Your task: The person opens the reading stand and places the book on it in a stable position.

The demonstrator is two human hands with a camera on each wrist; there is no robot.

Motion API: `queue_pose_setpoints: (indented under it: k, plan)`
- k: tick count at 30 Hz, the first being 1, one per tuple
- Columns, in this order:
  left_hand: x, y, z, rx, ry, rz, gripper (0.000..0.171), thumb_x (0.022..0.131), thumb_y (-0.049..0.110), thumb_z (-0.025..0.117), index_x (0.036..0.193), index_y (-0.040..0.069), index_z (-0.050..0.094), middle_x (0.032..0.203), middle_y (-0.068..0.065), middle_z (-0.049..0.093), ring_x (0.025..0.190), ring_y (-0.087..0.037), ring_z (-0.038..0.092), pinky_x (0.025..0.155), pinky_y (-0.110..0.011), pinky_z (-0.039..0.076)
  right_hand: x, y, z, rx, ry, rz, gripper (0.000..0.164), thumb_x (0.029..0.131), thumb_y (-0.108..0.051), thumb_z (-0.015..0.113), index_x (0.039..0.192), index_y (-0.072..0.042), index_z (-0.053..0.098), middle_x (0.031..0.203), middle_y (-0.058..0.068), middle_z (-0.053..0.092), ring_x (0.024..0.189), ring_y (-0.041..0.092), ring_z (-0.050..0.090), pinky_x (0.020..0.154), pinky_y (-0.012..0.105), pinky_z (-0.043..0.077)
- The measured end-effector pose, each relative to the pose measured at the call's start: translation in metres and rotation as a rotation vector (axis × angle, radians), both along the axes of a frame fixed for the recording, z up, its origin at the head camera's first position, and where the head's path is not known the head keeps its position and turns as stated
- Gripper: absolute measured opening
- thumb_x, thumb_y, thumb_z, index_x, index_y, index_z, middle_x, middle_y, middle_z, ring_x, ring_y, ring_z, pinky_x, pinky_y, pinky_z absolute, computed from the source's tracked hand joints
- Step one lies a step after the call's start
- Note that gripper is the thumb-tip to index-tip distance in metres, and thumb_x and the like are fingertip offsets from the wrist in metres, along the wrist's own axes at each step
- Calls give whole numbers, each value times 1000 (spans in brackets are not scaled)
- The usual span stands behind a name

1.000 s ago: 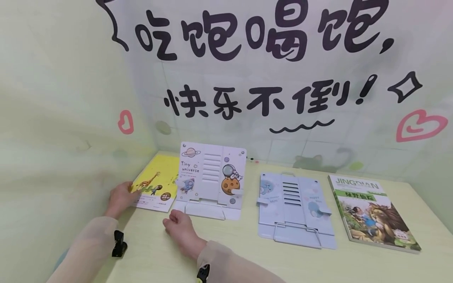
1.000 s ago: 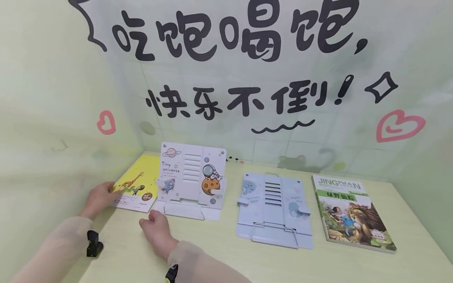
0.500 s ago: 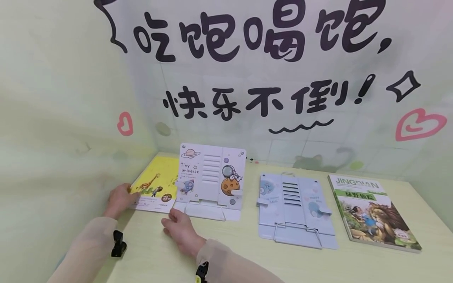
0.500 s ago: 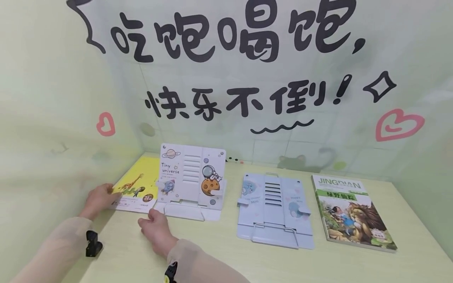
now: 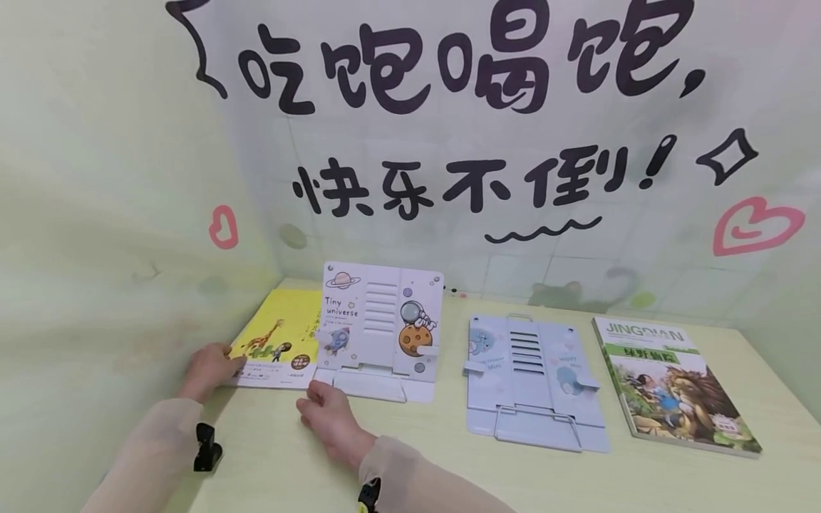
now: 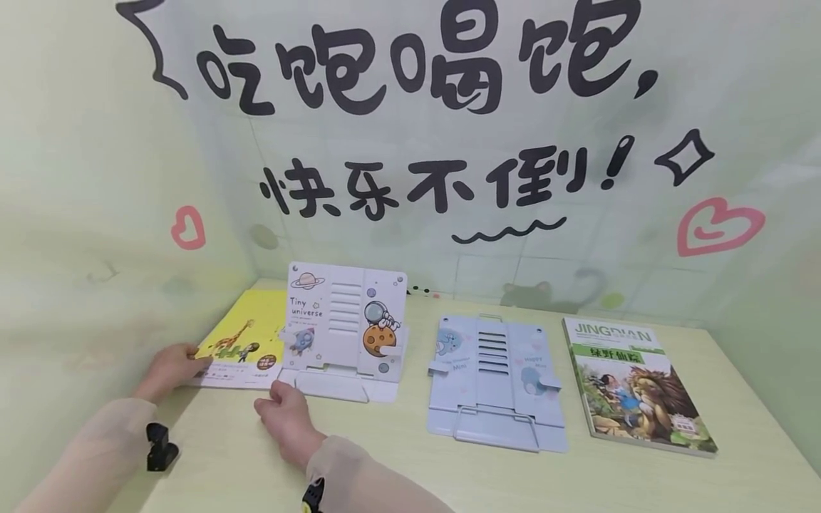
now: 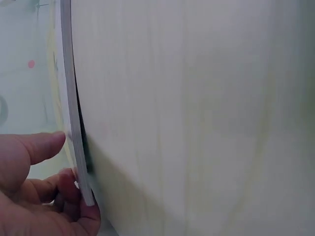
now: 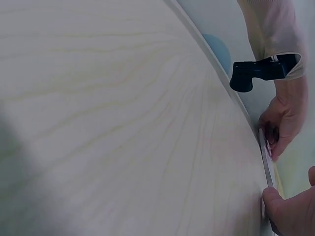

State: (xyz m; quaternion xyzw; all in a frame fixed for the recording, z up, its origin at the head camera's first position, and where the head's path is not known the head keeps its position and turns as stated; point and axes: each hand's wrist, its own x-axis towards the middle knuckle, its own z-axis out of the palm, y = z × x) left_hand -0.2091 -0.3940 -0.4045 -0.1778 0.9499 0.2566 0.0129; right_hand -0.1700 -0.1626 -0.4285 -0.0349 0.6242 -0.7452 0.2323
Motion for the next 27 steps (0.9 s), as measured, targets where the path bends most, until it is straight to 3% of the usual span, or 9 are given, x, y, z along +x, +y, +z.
queue_pose_setpoints:
  k: [4,9,15,17,19,23,27]
  plan:
    - [2,-2,-1,50,31,32,49,89,13,54,121,-22,45,110,-36,52,95,-39,48,76,-41,41,-1,0,-3,25,32,-6,46,89,0,58,131,10,44,130,21,52,119,30,52,91,35,51]
    - [6,-5,0,217,42,29,45,89,8,48,120,-25,42,96,-29,58,82,-27,57,63,-27,42,-1,1,-3,33,38,-11,45,88,1,58,130,11,46,125,18,55,112,24,55,89,33,51]
    - [11,-3,2,423,106,37,53,93,8,41,129,-27,23,108,-34,52,75,-7,54,63,-18,44,-3,3,-4,24,69,-42,44,87,3,58,128,13,47,108,12,57,95,14,55,86,30,52]
    - [17,-1,2,474,154,38,54,95,7,39,130,-27,16,112,-37,48,73,0,53,62,-16,45,-3,4,-6,7,83,-45,40,86,3,58,125,13,49,98,7,55,87,11,52,82,27,53]
    - [25,1,2,512,201,39,52,96,5,37,130,-25,12,110,-35,49,71,5,51,62,-15,46,-3,4,-8,2,116,-37,25,86,3,58,110,11,55,86,1,51,77,7,49,73,22,51]
    - [45,5,4,552,275,49,47,97,5,38,128,-20,13,97,-19,56,69,7,50,62,-17,46,-2,4,-9,3,131,-19,14,85,3,58,97,8,56,76,-3,43,68,6,43,62,17,44]
    - [62,8,10,575,292,81,51,98,10,40,131,-15,12,93,-1,55,72,7,50,63,-16,44,1,2,-4,-14,59,-6,28,86,2,58,113,10,56,79,-1,47,72,8,48,69,21,49]
